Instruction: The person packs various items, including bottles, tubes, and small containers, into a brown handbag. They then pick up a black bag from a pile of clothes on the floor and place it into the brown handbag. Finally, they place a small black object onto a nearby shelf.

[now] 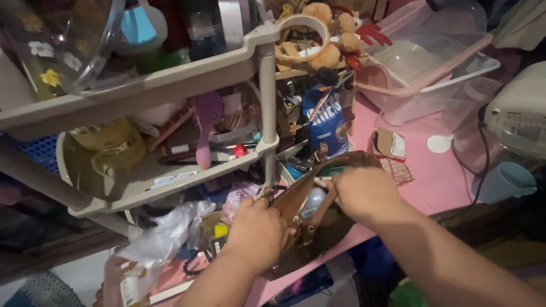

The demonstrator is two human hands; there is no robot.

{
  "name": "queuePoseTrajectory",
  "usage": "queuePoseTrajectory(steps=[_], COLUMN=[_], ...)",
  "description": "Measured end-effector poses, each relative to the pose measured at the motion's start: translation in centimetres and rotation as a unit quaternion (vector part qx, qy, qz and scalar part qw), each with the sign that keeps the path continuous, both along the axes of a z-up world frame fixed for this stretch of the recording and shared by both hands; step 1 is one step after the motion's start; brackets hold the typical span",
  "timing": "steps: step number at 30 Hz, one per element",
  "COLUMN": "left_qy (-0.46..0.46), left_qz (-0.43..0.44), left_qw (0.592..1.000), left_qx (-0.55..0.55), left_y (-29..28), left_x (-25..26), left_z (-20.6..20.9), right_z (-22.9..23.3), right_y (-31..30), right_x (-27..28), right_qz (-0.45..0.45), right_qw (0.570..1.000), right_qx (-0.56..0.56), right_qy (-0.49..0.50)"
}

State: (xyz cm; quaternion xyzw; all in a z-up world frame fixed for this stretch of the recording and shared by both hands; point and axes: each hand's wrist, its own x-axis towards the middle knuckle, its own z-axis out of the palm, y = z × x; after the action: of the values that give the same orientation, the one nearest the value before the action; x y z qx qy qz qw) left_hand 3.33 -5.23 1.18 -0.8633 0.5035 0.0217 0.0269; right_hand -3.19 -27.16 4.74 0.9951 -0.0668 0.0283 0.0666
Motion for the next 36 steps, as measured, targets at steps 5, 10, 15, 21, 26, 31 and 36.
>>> queuePoseTrajectory(steps=[5,10,15,21,26,31,36], left_qy=[-0.012,-0.008,0.004,0.002,-0.039,-0.022,-0.034], left_qz=[-0.006,-0.015,-0.013,-0.014,-0.024,-0.007,-0.008], left_qw=[1.0,1.0,1.0,1.0,0.998,1.0,0.998], left_qx=[-0.005,0.001,-0.013,-0.017,-0.036,-0.013,-0.045], left_y=[-0.2,0.0,0.1,0.2,0.0,-0.2,-0.1], left_x=[1.0,1.0,0.8,0.6,0.7,1.4,1.5], left_z=[0.3,0.2,0.3,0.0,-0.1,-0.2,-0.9], right_z=[3.6,3.9,3.5,1.8,-0.2,0.0,-0.7], right_y=[4.4,7.4,4.9,-0.3,1.8,4.4,4.2], right_x=[-2.7,-6.3,-7.3,-2.6,0.4,-0.5,-3.4], right_qz=[0.092,0.363,0.127,0.207,-0.09,-0.015,-0.041], right_qw=[0.987,0.871,0.909,0.8,0.993,0.997,0.983], right_qx=[0.002,0.296,0.252,0.518,0.036,-0.023,0.015], right_qy=[0.133,-0.149,0.306,0.219,0.063,0.079,0.176])
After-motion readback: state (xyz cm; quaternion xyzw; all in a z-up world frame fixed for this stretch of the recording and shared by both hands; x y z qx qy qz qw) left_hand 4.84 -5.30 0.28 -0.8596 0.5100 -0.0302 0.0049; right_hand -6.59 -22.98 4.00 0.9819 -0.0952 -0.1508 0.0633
